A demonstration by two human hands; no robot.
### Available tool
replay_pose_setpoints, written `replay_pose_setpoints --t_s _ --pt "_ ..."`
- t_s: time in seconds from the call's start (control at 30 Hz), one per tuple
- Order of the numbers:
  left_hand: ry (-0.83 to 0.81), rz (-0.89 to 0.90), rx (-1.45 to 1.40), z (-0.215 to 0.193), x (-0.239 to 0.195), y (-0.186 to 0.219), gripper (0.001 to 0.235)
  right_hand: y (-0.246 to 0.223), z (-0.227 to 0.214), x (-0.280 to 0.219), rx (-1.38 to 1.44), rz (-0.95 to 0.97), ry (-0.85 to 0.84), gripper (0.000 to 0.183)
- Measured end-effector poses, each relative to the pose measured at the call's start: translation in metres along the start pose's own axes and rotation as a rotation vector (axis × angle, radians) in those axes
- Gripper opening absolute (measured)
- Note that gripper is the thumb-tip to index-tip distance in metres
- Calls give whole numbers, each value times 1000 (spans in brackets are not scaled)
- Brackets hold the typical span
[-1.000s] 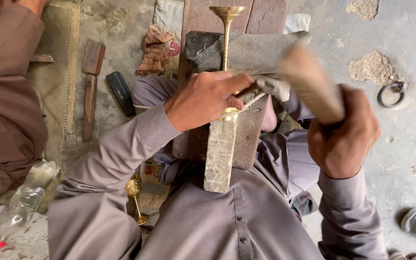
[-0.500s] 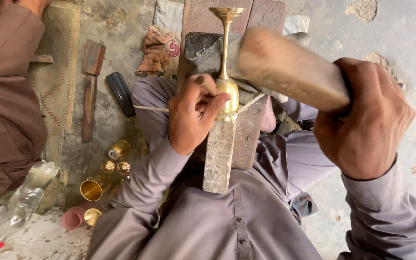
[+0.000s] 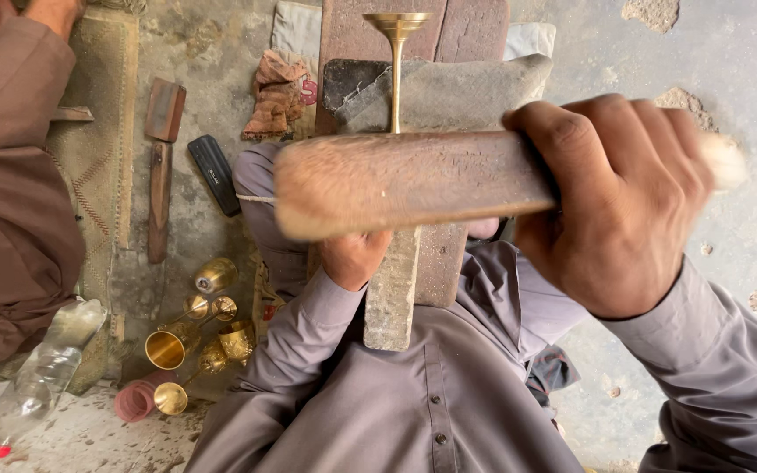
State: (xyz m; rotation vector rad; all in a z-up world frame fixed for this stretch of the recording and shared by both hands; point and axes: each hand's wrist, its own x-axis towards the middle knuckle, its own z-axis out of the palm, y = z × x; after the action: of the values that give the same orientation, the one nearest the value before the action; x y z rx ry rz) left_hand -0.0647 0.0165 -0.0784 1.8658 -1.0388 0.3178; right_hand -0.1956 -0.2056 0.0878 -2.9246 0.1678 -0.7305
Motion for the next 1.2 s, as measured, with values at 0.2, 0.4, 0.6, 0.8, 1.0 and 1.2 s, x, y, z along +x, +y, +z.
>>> replay_pose_setpoints --t_s 0.2,0.4,0.6,0.8,1.0,1.2 --pt "90 73 72 11 -12 -13 51 -8 -7 19 -380 -204 5 18" --pt "-160 -174 -85 -10 7 -1 37 -4 -12 19 -314 -106 -69 17" --pt "-214 -259 -104 -16 25 14 33 0 -14 17 -234 -14 -186 19" --pt "-128 23 84 -17 29 17 33 -6 -18 22 -213 -47 -90 10" --pt "-283 -123 -133 -12 35 13 26 0 -22 5 -275 -4 -89 13" --pt "-427 68 -78 1 66 17 33 18 7 -56 -174 284 -141 32"
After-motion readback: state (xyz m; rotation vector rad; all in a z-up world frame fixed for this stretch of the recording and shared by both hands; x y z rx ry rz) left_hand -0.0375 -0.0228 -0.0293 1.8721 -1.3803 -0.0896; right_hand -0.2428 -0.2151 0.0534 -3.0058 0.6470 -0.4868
